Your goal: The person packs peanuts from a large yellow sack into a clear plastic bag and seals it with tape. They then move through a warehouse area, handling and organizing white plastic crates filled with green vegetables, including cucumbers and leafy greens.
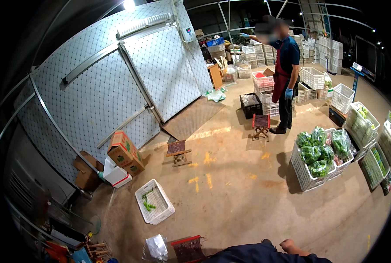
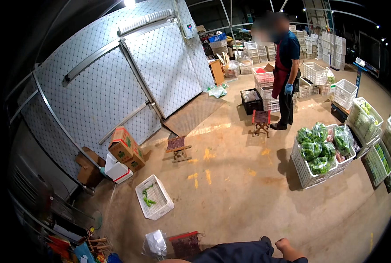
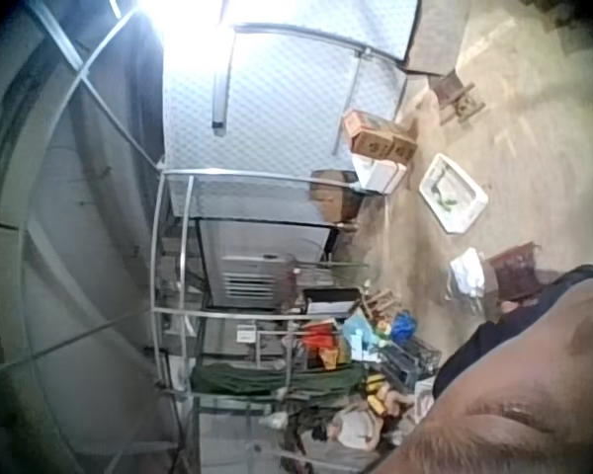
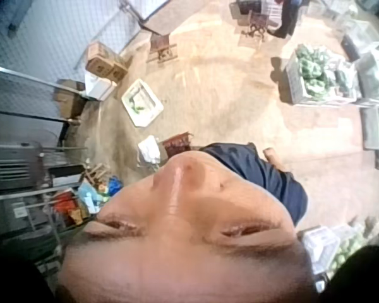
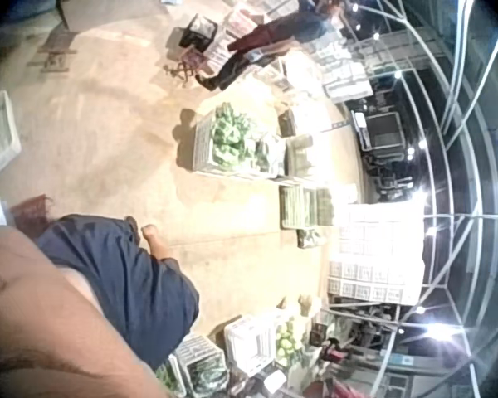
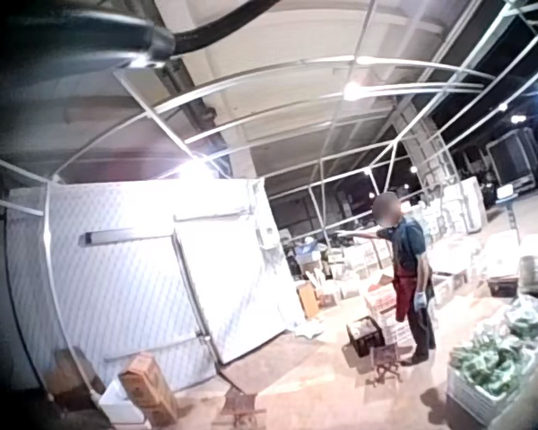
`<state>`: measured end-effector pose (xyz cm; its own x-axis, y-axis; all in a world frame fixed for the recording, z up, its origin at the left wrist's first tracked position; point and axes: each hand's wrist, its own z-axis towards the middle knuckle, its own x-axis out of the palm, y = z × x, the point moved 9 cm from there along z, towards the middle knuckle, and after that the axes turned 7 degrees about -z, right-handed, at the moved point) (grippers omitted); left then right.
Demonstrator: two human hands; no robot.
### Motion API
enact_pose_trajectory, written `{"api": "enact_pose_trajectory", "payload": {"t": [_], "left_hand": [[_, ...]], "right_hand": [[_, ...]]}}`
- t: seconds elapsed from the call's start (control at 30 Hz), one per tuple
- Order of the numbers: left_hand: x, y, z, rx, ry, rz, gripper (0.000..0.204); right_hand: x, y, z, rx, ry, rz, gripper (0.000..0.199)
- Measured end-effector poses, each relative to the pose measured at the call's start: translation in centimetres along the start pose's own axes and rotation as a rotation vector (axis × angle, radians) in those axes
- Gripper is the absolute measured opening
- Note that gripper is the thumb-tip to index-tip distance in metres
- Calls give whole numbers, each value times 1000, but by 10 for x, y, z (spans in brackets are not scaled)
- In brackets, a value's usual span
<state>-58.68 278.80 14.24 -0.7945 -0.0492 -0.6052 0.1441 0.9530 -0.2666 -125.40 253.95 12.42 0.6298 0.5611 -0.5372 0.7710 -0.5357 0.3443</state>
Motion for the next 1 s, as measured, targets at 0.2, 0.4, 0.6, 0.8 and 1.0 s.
{"api": "enact_pose_trajectory", "payload": {"t": [0.2,0.4,0.6,0.8,1.0], "left_hand": [[52,-40,-21,17,50,170,33],[158,-226,-81,509,155,-115,35],[115,-221,-177,463,81,-78,31],[104,-133,-140,220,87,-24,25],[98,-110,-159,75,-1,-129,25]], "right_hand": [[-49,-27,15,17,23,259,16],[-95,-192,144,243,230,1020,12],[-89,-186,118,332,43,37,14],[-92,-100,153,77,107,337,16],[-115,-12,116,-102,145,355,6]]}}
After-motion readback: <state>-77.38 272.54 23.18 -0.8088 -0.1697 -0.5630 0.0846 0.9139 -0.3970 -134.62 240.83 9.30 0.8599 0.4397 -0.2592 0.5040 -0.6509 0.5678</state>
